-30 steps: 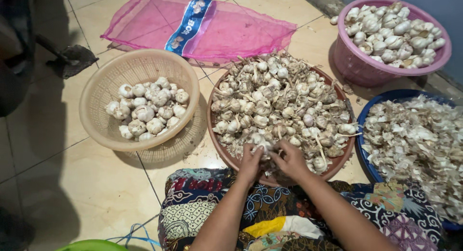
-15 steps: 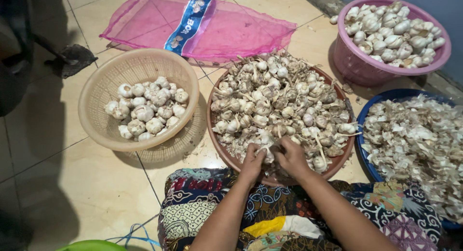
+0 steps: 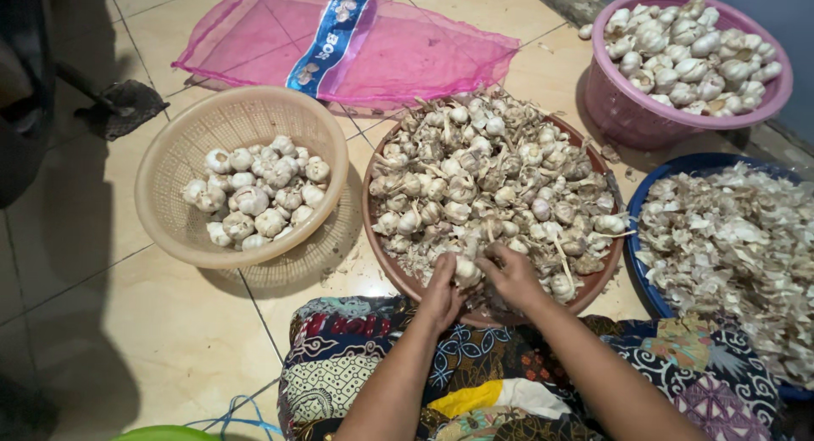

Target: The person sits on the floor trimming garlic bulbs. They pick up garlic bulbs from a large tray, cut off the roots and stems with a small knife, place the trimmed bulbs into a plastic basket, and drop the trimmed-off peels and stems into a blue basin beside them.

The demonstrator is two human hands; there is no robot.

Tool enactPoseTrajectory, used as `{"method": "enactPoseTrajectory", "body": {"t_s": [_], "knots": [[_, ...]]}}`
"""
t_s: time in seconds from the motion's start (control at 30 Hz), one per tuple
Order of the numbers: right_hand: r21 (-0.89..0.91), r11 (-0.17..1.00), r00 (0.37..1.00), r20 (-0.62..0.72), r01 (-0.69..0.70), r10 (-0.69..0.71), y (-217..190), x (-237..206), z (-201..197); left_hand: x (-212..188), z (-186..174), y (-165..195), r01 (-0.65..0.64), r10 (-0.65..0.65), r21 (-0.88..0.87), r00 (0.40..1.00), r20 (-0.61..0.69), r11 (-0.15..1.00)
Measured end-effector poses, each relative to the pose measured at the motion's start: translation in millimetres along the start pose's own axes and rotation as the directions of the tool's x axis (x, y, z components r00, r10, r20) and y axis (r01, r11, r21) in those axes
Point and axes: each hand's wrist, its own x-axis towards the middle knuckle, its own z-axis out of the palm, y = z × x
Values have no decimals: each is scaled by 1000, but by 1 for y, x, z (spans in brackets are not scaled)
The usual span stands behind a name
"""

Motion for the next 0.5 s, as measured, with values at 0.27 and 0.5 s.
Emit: {"method": "enactPoseTrajectory", "body": {"t_s": [0.27, 0.5], "knots": [[167, 939, 951, 117, -301, 284, -4, 7, 3, -6, 8, 12, 91, -65, 288, 993, -99, 953], [-130, 992, 989, -148, 7, -27, 9, 10, 4, -2, 4, 3, -58, 64, 147, 997, -32, 987]]}}
